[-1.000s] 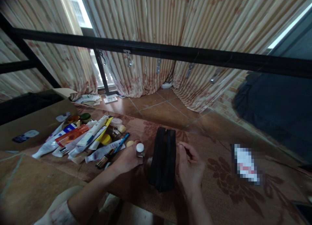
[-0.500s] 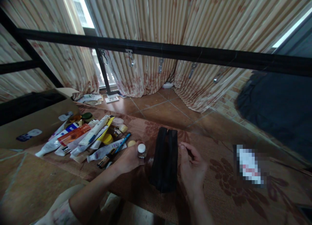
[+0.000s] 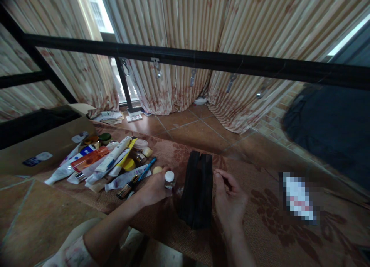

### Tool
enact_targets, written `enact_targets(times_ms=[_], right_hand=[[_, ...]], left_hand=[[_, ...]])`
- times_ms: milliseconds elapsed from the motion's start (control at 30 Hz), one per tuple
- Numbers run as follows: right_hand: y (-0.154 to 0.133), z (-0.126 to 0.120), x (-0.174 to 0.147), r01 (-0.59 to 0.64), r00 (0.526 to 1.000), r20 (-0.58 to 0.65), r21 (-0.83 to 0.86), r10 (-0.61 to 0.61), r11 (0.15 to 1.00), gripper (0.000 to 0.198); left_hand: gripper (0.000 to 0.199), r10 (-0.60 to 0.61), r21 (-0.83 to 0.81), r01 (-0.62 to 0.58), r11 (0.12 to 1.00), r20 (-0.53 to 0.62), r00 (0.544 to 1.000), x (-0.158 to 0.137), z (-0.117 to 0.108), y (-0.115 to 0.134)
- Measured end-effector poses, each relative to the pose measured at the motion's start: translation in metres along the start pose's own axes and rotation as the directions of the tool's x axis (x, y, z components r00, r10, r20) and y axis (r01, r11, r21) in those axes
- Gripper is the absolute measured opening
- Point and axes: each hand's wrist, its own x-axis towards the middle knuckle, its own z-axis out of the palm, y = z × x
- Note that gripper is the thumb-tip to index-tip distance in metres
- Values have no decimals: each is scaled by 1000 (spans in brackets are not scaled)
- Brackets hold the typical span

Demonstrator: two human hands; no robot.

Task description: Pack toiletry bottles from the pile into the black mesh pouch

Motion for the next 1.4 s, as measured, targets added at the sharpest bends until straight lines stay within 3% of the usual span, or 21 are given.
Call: enact_targets(times_ms=[333,633,1200,1400], right_hand=[[0,-1,0,7,1000,20,-20,-6,1000,25],[1,-1,-1,-2,1000,30,-6,2,1000,24],[-1,1,-1,-15,1000,19,10,15,1000,22],[-4,1,-1,-15,999,29,11,14,1000,24]], left_hand=[[75,8,29,-8,1000,-2,1000,-2,-1,1],[45,58,59,-57,997,-11,998,-1,0,-2],[37,76,85,-74,994,-22,997,-3,1,-3],[40,30,112,-29,993,1,1000,-3,-1,0]])
